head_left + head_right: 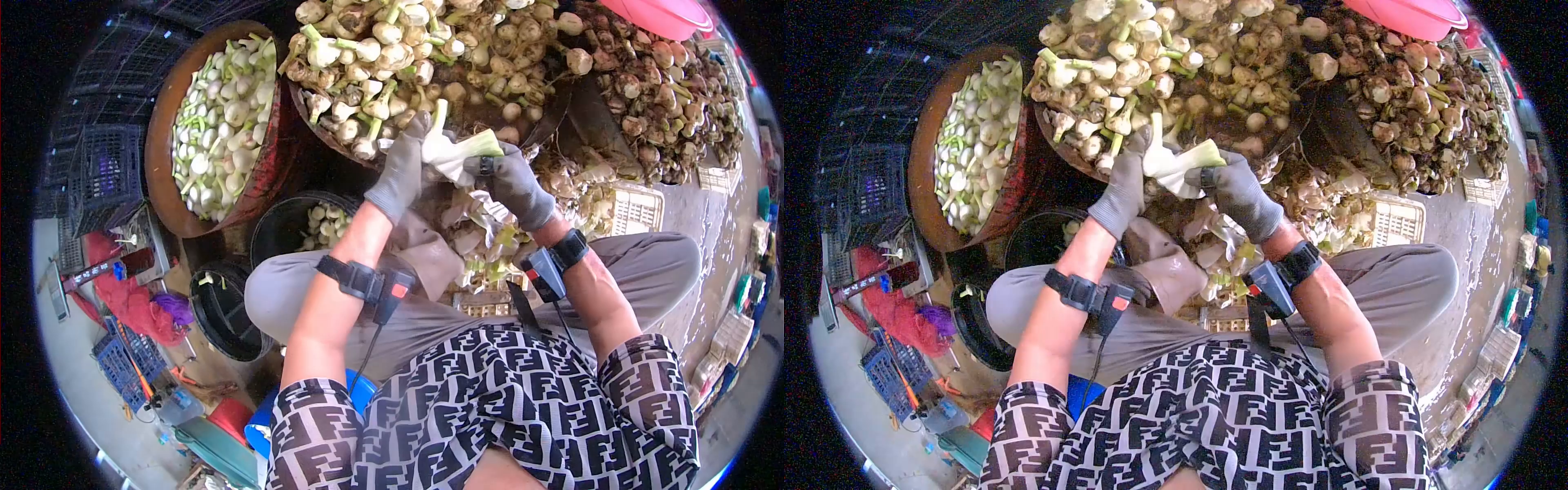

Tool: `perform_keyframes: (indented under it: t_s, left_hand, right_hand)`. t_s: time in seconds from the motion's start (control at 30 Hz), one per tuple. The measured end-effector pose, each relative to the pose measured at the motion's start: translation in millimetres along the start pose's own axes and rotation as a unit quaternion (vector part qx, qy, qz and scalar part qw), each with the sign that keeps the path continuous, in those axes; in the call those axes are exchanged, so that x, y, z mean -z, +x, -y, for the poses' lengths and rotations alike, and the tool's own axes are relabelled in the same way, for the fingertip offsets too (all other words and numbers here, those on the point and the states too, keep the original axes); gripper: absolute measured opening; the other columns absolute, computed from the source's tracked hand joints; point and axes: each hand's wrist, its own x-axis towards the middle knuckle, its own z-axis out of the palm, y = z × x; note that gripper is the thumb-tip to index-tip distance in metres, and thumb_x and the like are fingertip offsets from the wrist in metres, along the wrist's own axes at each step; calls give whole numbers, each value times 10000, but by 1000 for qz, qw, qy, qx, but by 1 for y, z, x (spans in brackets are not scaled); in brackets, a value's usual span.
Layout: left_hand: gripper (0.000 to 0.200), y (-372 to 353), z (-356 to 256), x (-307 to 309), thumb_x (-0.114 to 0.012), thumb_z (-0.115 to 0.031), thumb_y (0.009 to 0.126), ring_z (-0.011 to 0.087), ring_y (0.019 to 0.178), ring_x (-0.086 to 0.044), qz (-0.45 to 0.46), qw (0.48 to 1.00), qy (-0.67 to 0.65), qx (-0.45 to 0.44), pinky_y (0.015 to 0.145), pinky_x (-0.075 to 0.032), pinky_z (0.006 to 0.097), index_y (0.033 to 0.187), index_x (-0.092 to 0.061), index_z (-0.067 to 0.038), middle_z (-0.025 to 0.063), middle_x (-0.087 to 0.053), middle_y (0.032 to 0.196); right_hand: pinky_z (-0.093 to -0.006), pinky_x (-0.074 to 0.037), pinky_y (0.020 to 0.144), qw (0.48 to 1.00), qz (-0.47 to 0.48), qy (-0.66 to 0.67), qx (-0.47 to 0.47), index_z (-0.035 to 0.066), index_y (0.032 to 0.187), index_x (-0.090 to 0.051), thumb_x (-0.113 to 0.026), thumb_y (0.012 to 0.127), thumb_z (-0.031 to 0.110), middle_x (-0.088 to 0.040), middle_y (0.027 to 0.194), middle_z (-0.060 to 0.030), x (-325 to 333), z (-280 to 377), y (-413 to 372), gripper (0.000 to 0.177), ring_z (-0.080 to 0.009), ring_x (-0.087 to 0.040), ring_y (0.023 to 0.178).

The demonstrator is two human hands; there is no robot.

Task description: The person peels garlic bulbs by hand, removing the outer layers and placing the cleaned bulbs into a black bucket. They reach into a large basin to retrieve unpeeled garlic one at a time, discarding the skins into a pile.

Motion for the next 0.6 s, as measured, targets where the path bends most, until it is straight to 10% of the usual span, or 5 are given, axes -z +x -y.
perform_keyframes:
  t_s: [0.13,0.23,0.4,0.5,0.6]
  left_hand:
    - [509,-7,-6,-5,-474,-463,864,196,703,-609,25,1000,10,2,700,-506,300,891,-581,33,111,-625,760]
    - [373,13,3,7,-561,-366,838,190,750,-602,-54,977,151,-138,702,-478,282,893,-605,0,116,-630,837]
    - [311,-9,-5,-11,-700,-302,726,224,672,-600,-116,825,474,-284,638,-470,299,855,-629,-29,130,-621,802]
    - [252,-5,-5,-2,-655,-250,782,195,626,-600,-179,817,525,-158,589,-480,296,827,-625,-3,112,-629,768]
    - [250,-10,-11,-6,-543,-220,871,135,704,-591,-62,978,154,-127,632,-486,261,846,-626,15,81,-640,800]
  right_hand:
    - [-225,-431,594,927,63,-321,185,-9,962,-598,-583,776,87,-625,785,-32,23,-12,-1,210,-97,-549,662]
    - [-230,-429,593,998,-46,-30,14,2,985,-595,-599,753,84,-623,792,-29,16,-14,2,247,-100,-539,656]
    - [-234,-454,671,979,-113,-168,16,17,967,-605,-601,728,45,-632,852,-56,-8,-6,0,241,-126,-580,737]
    - [-262,-463,701,998,-54,0,-25,-18,932,-606,-577,745,53,-634,860,-76,4,-5,-2,202,-142,-591,745]
    - [-281,-471,676,942,-68,-286,163,14,862,-621,-581,768,118,-638,794,-86,13,9,-21,145,-191,-607,712]
